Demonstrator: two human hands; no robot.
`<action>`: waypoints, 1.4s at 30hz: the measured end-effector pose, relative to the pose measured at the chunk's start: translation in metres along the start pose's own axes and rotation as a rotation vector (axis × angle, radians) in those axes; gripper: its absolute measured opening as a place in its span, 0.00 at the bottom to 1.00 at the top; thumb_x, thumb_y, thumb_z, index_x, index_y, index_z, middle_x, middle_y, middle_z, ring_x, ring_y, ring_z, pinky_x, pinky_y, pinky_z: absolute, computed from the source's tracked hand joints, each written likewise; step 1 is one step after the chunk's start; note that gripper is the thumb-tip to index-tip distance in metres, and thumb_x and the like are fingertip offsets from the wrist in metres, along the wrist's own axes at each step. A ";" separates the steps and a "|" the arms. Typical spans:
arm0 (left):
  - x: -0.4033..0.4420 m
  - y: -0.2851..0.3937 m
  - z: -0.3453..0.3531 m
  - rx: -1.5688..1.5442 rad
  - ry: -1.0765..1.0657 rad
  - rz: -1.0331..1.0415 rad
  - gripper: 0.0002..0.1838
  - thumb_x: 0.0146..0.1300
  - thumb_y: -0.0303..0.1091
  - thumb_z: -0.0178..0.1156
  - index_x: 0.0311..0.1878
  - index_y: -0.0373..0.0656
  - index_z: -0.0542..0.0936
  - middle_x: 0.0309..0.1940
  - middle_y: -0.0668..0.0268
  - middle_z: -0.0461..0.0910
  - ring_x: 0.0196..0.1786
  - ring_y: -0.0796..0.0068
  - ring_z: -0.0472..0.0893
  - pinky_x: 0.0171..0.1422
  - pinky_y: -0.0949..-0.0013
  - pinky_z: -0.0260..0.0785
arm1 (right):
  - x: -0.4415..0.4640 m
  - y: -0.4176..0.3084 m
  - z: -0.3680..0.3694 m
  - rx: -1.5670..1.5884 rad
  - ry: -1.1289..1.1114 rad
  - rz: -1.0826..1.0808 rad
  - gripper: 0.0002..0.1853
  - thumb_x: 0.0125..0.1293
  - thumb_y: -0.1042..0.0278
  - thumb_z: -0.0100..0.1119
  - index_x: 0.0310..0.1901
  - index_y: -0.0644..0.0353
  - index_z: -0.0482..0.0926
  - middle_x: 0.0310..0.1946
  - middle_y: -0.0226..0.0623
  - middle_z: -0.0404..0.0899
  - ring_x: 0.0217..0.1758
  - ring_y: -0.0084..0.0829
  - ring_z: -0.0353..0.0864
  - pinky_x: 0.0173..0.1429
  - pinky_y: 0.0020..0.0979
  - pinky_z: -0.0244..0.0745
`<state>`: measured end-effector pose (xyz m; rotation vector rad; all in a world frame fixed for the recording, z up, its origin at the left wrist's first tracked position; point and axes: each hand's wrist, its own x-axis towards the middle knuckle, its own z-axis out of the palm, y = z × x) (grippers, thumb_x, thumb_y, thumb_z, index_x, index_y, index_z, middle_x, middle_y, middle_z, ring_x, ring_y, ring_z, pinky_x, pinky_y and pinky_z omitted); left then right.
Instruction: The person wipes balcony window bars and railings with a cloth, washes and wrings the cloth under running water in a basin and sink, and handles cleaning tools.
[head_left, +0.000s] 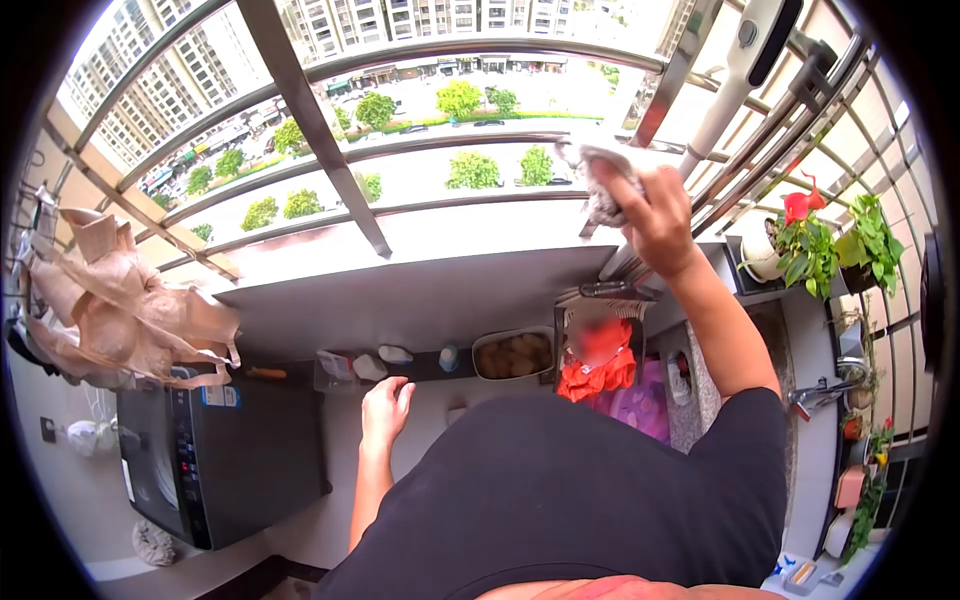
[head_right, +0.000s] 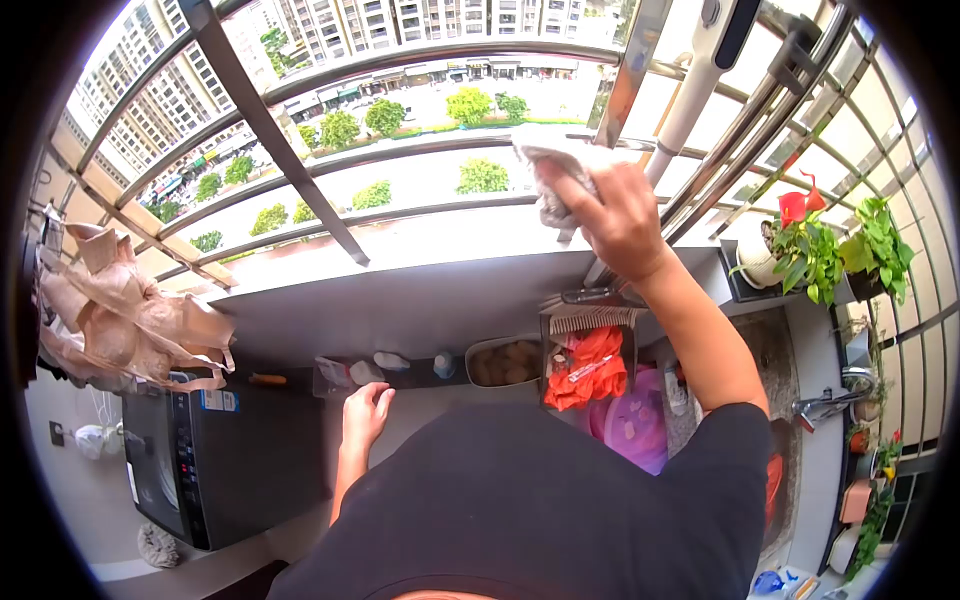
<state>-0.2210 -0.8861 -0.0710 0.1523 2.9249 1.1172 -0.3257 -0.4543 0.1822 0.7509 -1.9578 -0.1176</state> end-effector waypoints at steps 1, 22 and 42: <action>-0.003 0.002 0.003 0.006 -0.002 0.002 0.14 0.68 0.41 0.67 0.46 0.39 0.87 0.42 0.53 0.88 0.46 0.52 0.87 0.53 0.57 0.79 | 0.012 0.002 -0.004 -0.030 0.112 -0.005 0.32 0.58 0.77 0.66 0.67 0.47 0.79 0.50 0.41 0.78 0.52 0.41 0.81 0.57 0.43 0.79; 0.016 0.076 0.038 -0.055 -0.217 0.304 0.15 0.68 0.40 0.67 0.48 0.37 0.85 0.45 0.53 0.87 0.48 0.52 0.87 0.54 0.58 0.79 | 0.119 -0.075 0.113 0.130 -0.011 -0.003 0.06 0.75 0.57 0.57 0.48 0.44 0.77 0.31 0.35 0.79 0.30 0.31 0.83 0.31 0.37 0.80; 0.003 0.071 0.037 -0.137 -0.176 0.318 0.16 0.69 0.43 0.65 0.51 0.41 0.85 0.44 0.57 0.87 0.49 0.55 0.86 0.56 0.57 0.78 | 0.212 -0.127 0.116 0.267 -0.592 0.122 0.18 0.60 0.52 0.74 0.42 0.57 0.83 0.31 0.41 0.87 0.37 0.40 0.89 0.44 0.41 0.84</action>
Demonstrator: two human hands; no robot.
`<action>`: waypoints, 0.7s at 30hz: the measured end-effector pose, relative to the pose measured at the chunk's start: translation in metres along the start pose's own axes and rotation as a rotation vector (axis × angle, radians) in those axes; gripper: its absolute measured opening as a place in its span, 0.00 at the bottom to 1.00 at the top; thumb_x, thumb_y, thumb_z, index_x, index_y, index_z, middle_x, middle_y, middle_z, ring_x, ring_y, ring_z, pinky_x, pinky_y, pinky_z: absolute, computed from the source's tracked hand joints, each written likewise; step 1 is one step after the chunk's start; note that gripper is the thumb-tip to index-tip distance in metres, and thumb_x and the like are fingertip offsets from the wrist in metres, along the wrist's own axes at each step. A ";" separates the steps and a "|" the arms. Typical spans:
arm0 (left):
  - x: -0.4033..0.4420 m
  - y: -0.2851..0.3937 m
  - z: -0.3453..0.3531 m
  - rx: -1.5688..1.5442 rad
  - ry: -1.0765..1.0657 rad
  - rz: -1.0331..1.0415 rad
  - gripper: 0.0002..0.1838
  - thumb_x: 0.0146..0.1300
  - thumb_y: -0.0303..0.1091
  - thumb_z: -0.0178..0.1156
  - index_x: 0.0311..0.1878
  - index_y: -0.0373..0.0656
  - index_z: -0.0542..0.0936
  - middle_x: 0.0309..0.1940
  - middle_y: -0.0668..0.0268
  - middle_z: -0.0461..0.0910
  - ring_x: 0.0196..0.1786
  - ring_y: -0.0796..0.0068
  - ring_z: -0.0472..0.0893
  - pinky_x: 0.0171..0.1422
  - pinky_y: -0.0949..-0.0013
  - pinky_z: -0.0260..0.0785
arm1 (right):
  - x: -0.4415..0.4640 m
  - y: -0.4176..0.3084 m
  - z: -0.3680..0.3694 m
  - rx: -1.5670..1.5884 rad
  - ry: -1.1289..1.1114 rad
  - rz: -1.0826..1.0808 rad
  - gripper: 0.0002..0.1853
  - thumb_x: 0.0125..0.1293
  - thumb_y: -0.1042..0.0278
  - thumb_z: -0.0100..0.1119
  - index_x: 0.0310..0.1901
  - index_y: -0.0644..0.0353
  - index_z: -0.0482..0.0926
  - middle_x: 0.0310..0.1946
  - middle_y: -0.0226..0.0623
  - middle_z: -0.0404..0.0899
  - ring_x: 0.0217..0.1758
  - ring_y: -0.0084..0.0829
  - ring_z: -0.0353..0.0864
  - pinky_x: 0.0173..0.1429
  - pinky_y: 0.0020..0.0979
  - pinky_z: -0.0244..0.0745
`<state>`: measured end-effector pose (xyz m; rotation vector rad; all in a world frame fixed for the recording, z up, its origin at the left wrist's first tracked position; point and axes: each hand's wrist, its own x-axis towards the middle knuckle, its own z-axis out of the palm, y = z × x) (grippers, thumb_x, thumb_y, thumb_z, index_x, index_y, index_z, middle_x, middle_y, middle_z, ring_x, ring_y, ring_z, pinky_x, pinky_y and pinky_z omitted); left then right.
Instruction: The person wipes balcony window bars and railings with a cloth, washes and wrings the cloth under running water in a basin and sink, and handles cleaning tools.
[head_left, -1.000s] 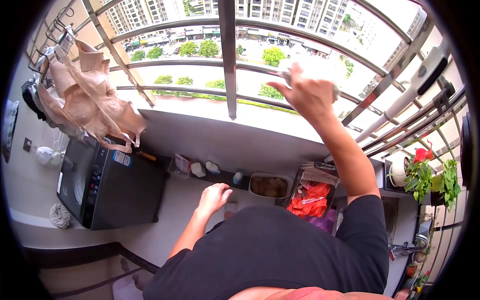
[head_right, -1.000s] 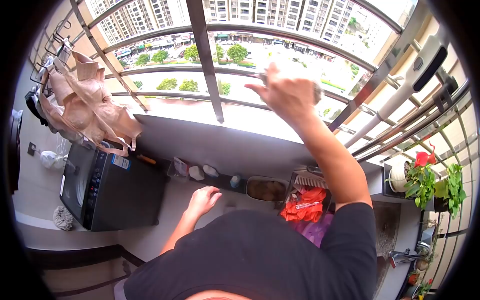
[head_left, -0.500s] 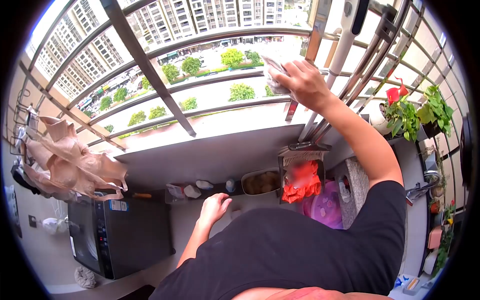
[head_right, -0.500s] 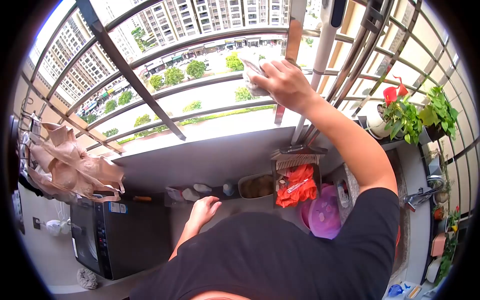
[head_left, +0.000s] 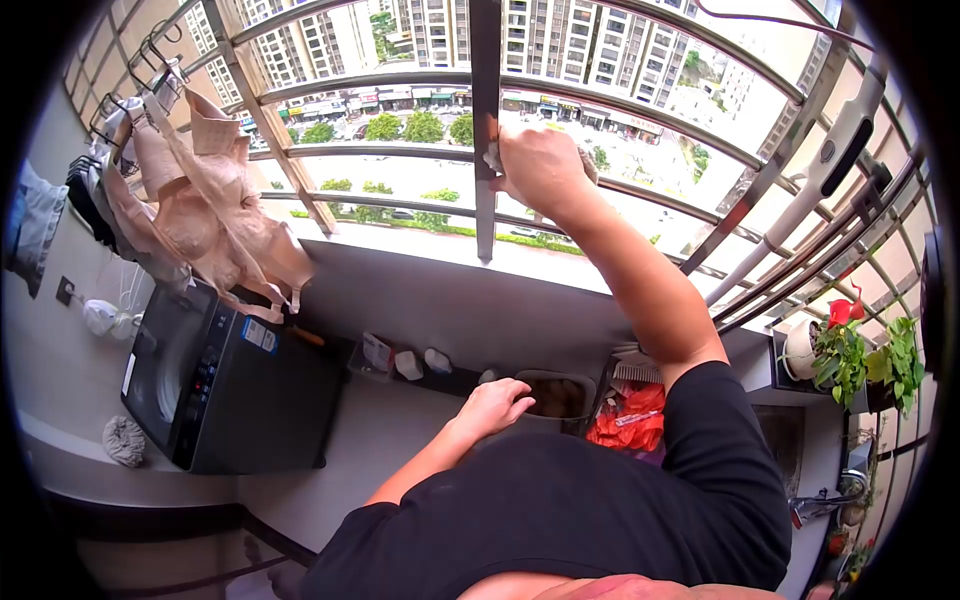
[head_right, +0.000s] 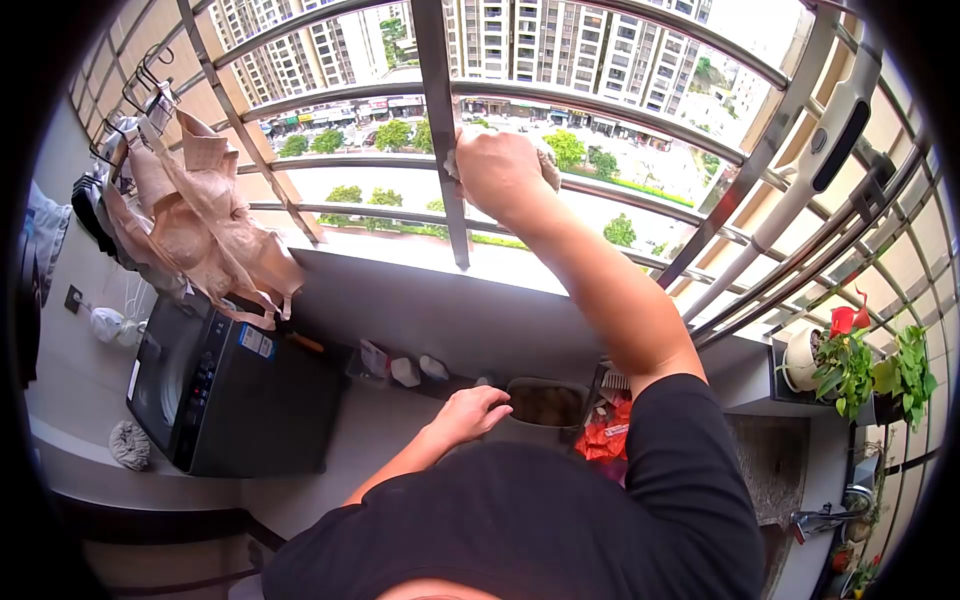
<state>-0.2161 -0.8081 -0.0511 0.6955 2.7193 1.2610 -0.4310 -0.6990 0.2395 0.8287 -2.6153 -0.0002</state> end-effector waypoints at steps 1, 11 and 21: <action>-0.001 -0.001 -0.002 -0.006 0.018 -0.014 0.16 0.69 0.43 0.65 0.50 0.41 0.86 0.44 0.57 0.87 0.48 0.55 0.86 0.55 0.57 0.78 | -0.007 -0.005 0.005 0.040 0.060 0.064 0.15 0.62 0.56 0.71 0.43 0.56 0.82 0.35 0.42 0.88 0.40 0.40 0.90 0.47 0.42 0.83; 0.011 -0.007 -0.089 -0.070 0.478 -0.020 0.06 0.66 0.29 0.68 0.43 0.38 0.87 0.39 0.55 0.88 0.43 0.57 0.88 0.49 0.62 0.80 | -0.169 0.084 -0.056 -0.241 0.698 -0.373 0.09 0.62 0.65 0.70 0.42 0.49 0.81 0.49 0.36 0.84 0.52 0.36 0.85 0.55 0.40 0.80; 0.174 0.131 -0.301 0.267 1.127 0.551 0.10 0.77 0.32 0.57 0.50 0.38 0.86 0.43 0.58 0.88 0.46 0.67 0.88 0.53 0.66 0.78 | -0.105 0.129 -0.079 -0.472 0.687 0.103 0.27 0.80 0.40 0.46 0.48 0.59 0.81 0.31 0.44 0.83 0.34 0.41 0.84 0.44 0.45 0.77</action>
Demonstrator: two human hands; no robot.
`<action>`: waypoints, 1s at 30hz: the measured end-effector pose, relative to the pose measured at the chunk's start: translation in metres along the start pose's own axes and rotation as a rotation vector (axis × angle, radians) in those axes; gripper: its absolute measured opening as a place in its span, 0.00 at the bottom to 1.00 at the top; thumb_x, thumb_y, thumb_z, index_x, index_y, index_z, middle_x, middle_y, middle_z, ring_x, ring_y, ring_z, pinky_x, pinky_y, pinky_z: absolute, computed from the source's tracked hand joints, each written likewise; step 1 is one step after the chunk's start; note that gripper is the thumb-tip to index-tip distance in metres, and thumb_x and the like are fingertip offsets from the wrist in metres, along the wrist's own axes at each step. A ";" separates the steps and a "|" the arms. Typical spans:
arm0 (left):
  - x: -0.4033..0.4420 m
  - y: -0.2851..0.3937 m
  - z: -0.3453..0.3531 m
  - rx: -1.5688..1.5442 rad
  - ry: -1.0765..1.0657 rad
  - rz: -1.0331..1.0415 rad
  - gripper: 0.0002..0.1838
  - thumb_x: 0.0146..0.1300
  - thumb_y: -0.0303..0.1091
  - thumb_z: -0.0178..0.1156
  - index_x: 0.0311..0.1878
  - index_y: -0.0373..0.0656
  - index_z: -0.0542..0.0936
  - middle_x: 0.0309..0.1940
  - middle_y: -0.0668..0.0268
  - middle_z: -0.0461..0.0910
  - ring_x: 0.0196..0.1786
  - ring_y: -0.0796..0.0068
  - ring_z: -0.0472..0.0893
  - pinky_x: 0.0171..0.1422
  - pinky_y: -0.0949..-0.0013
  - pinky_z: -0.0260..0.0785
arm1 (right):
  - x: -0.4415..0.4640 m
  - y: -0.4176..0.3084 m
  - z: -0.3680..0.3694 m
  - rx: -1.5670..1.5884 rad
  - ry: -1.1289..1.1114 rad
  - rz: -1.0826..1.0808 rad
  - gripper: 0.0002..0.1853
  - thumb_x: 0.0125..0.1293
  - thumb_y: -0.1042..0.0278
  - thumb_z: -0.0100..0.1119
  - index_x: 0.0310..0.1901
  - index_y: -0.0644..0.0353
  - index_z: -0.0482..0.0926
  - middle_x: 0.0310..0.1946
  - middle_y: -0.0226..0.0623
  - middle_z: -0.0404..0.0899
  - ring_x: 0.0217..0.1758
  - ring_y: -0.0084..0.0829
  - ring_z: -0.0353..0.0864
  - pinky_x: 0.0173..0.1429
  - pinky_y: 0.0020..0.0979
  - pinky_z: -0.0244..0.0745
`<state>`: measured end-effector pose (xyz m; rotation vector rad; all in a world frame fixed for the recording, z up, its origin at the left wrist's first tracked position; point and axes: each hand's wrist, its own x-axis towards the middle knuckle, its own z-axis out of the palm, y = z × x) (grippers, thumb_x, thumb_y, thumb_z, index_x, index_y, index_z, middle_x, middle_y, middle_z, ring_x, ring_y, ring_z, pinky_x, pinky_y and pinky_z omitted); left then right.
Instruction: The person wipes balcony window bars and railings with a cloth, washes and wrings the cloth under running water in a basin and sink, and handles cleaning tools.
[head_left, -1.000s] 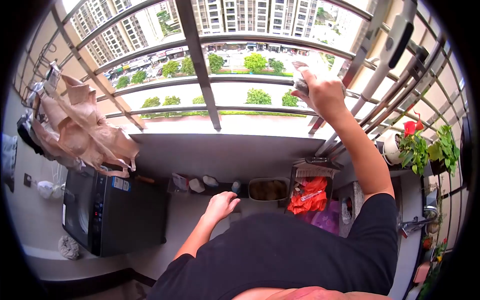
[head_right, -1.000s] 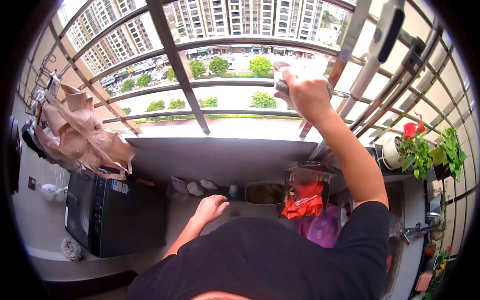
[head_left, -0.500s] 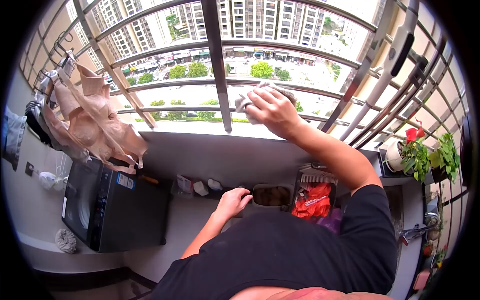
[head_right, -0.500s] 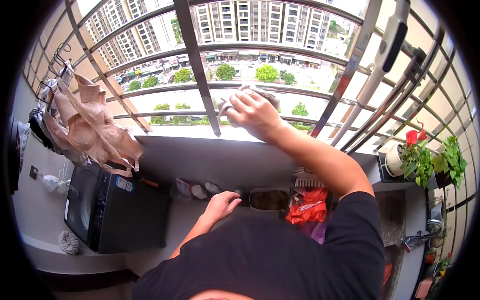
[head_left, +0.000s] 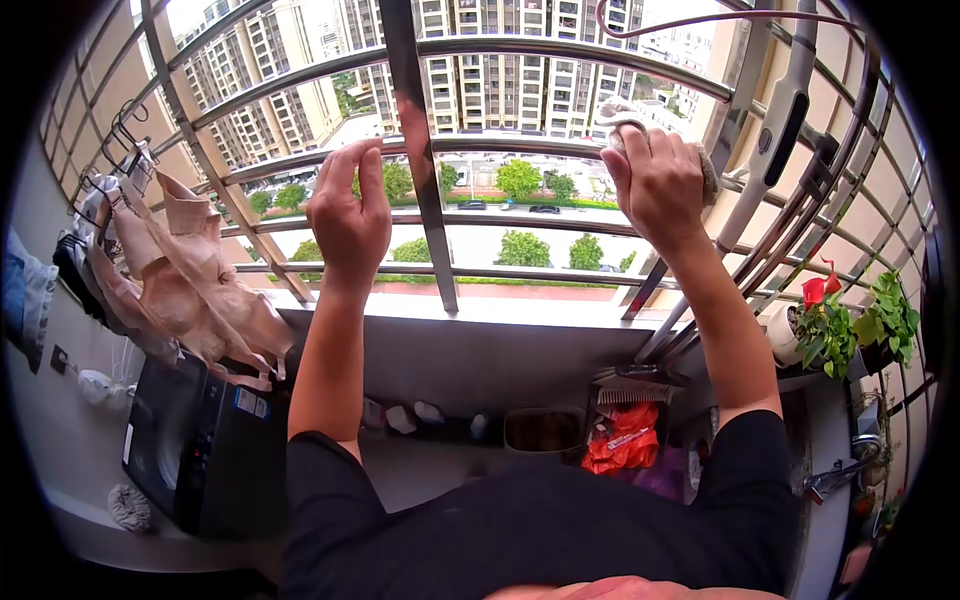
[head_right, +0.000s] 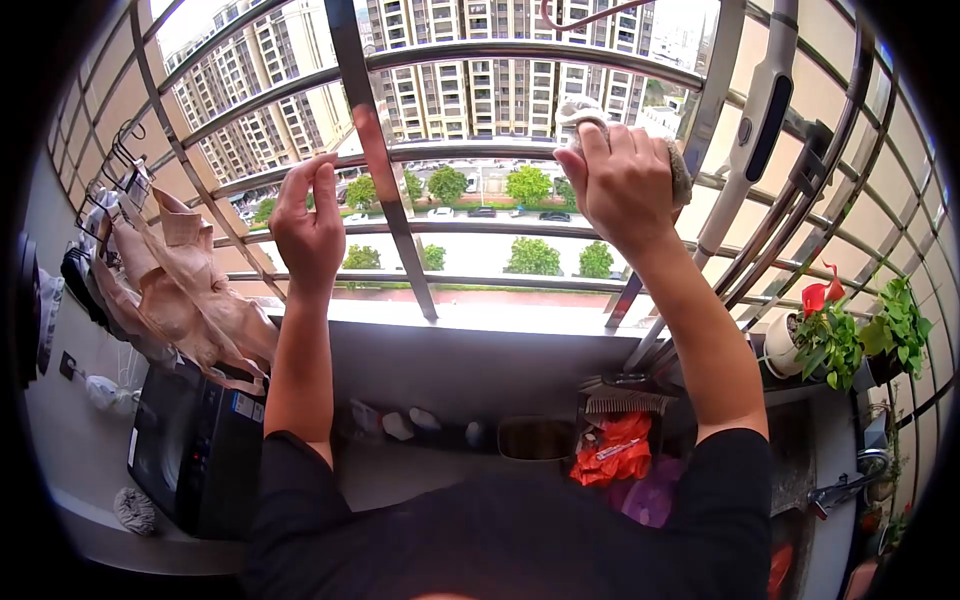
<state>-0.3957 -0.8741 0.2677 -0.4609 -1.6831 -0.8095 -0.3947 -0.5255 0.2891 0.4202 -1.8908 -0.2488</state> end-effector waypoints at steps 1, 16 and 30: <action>0.012 -0.002 0.009 -0.009 -0.012 -0.008 0.13 0.79 0.35 0.56 0.52 0.39 0.86 0.44 0.58 0.89 0.47 0.67 0.88 0.53 0.66 0.78 | 0.015 -0.011 0.008 0.036 0.069 -0.026 0.26 0.81 0.43 0.46 0.38 0.59 0.82 0.26 0.40 0.82 0.28 0.38 0.82 0.36 0.44 0.73; 0.067 -0.022 0.062 -0.566 -0.233 -0.395 0.23 0.73 0.57 0.63 0.45 0.43 0.84 0.25 0.80 0.73 0.28 0.92 0.67 0.31 0.82 0.56 | 0.023 -0.017 0.010 0.169 0.015 -0.211 0.08 0.70 0.55 0.67 0.43 0.46 0.83 0.32 0.30 0.84 0.34 0.30 0.86 0.34 0.37 0.81; 0.064 -0.019 0.068 -0.845 -0.210 -0.464 0.18 0.73 0.48 0.66 0.44 0.40 0.81 0.18 0.81 0.65 0.20 0.91 0.58 0.24 0.77 0.45 | 0.072 0.053 -0.036 -0.307 0.264 -0.035 0.22 0.76 0.47 0.57 0.42 0.60 0.87 0.32 0.39 0.83 0.41 0.39 0.83 0.48 0.42 0.77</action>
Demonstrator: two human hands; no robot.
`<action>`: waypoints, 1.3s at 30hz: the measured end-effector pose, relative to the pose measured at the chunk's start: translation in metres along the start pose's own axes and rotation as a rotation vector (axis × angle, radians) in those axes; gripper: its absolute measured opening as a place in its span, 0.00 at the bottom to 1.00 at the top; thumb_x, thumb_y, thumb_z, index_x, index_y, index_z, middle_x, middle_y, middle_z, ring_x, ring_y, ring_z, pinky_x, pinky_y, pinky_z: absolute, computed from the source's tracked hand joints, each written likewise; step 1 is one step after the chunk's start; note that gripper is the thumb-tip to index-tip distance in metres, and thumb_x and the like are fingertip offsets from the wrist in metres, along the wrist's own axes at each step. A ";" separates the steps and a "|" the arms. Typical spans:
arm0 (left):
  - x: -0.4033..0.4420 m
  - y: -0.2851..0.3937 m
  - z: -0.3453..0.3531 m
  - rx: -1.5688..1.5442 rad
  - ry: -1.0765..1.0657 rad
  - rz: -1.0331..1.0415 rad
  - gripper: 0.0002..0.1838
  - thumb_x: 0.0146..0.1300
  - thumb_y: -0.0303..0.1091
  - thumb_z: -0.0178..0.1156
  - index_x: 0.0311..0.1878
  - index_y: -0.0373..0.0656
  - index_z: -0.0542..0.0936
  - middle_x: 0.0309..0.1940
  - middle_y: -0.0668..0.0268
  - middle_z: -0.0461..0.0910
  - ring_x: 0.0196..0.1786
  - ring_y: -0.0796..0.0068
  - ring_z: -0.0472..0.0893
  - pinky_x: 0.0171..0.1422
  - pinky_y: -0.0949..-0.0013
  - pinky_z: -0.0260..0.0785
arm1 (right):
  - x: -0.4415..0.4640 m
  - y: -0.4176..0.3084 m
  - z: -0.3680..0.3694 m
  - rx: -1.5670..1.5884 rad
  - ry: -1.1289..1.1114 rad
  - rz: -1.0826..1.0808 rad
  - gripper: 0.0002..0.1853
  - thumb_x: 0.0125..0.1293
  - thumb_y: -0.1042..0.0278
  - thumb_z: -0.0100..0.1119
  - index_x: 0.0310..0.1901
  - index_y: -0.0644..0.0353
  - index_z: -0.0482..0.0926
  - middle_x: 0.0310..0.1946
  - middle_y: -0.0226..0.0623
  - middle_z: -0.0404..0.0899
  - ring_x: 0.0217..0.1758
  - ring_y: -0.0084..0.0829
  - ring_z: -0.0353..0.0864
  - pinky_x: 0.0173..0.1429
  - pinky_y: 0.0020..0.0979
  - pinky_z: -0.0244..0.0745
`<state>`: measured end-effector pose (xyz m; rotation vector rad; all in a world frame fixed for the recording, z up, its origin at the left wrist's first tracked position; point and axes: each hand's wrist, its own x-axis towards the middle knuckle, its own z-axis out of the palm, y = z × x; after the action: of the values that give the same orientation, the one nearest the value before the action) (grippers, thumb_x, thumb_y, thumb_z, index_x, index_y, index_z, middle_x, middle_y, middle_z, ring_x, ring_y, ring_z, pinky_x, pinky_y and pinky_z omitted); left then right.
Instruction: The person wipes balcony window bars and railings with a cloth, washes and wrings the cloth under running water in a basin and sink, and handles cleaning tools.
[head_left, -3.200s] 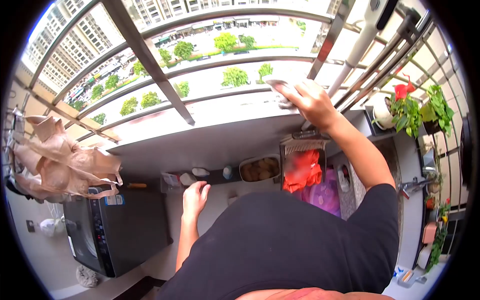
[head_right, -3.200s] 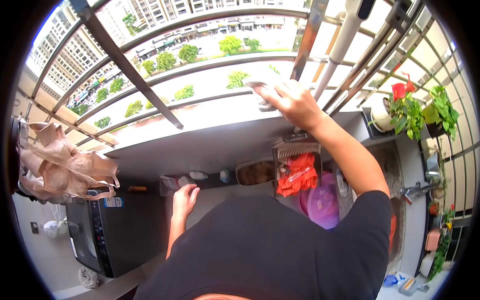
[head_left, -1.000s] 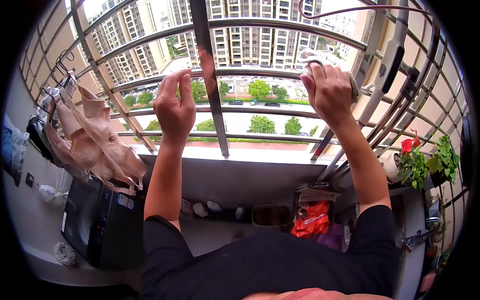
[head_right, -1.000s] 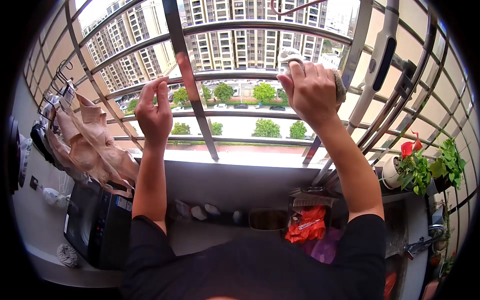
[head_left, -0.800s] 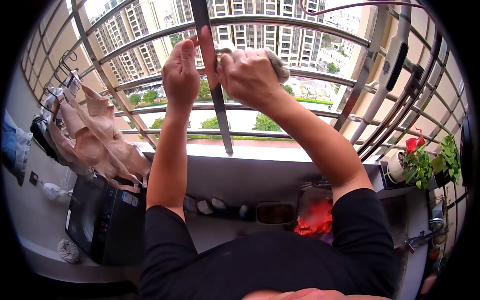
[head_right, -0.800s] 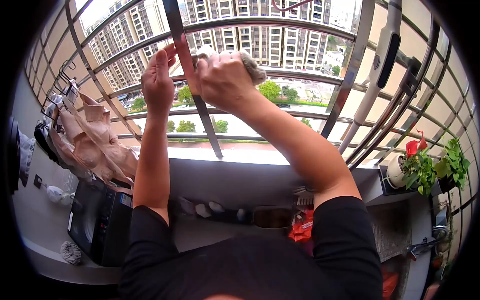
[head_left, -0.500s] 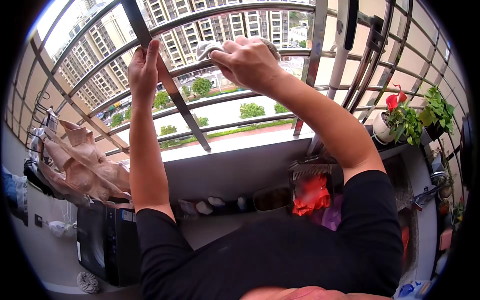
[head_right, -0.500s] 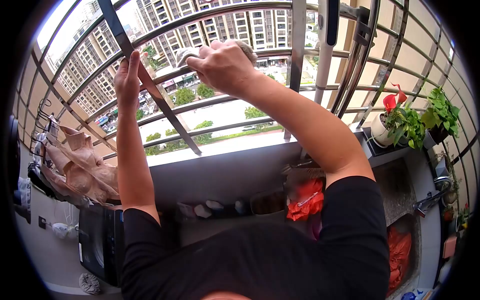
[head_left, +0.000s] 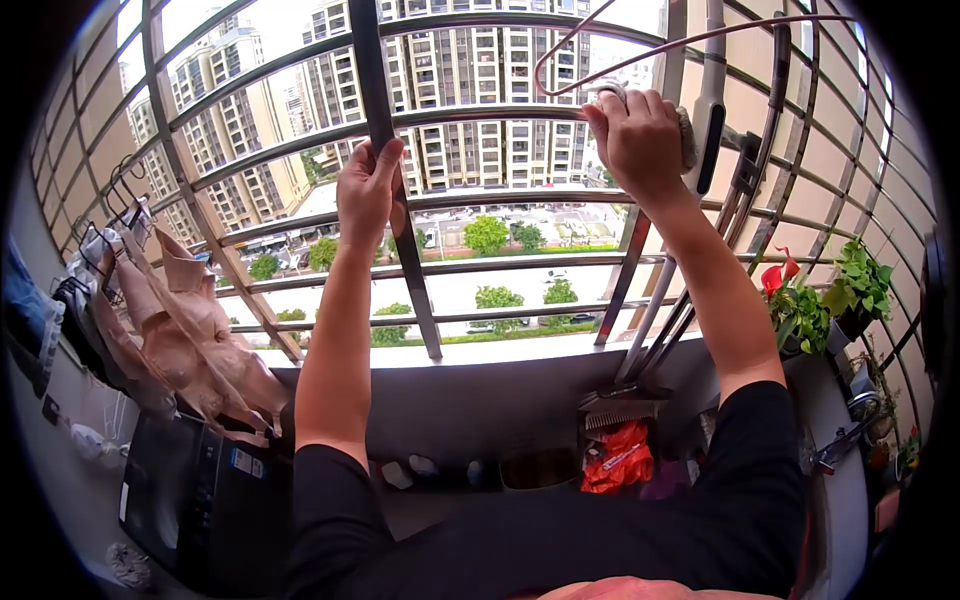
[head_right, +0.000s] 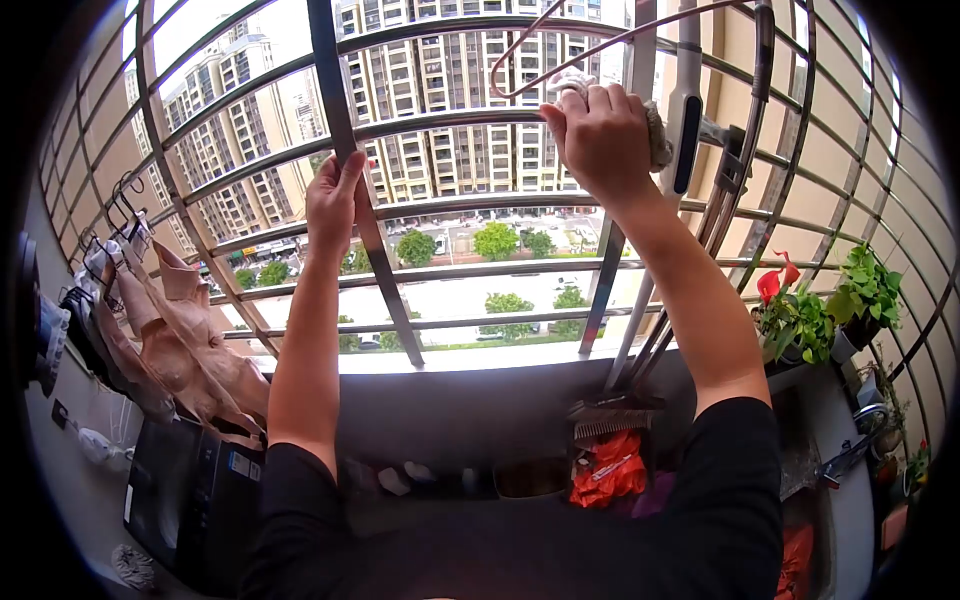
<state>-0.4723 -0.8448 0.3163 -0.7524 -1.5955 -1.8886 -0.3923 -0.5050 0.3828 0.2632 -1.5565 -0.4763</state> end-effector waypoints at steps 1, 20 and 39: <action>-0.002 0.002 -0.001 0.011 -0.006 -0.015 0.19 0.76 0.49 0.62 0.46 0.39 0.82 0.18 0.82 0.64 0.20 0.92 0.57 0.24 0.77 0.45 | 0.012 -0.012 0.004 0.071 0.015 0.026 0.21 0.76 0.49 0.57 0.37 0.60 0.87 0.27 0.40 0.83 0.37 0.40 0.83 0.46 0.42 0.77; 0.000 0.007 -0.008 -0.071 -0.024 -0.058 0.21 0.84 0.45 0.47 0.33 0.45 0.74 0.20 0.74 0.65 0.16 0.83 0.67 0.19 0.75 0.61 | 0.017 -0.041 0.013 0.266 0.038 -0.132 0.14 0.72 0.46 0.63 0.44 0.48 0.81 0.36 0.41 0.83 0.35 0.36 0.85 0.37 0.43 0.85; 0.082 0.116 0.096 1.122 0.122 1.185 0.13 0.65 0.32 0.68 0.50 0.47 0.77 0.39 0.62 0.84 0.35 0.60 0.88 0.43 0.57 0.84 | 0.098 0.067 0.025 0.030 0.164 -0.037 0.16 0.67 0.57 0.55 0.43 0.58 0.88 0.27 0.48 0.86 0.34 0.45 0.88 0.42 0.46 0.86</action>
<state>-0.4393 -0.7713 0.4672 -0.7246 -1.3080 -0.1163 -0.4136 -0.4870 0.5004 0.3460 -1.4014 -0.4492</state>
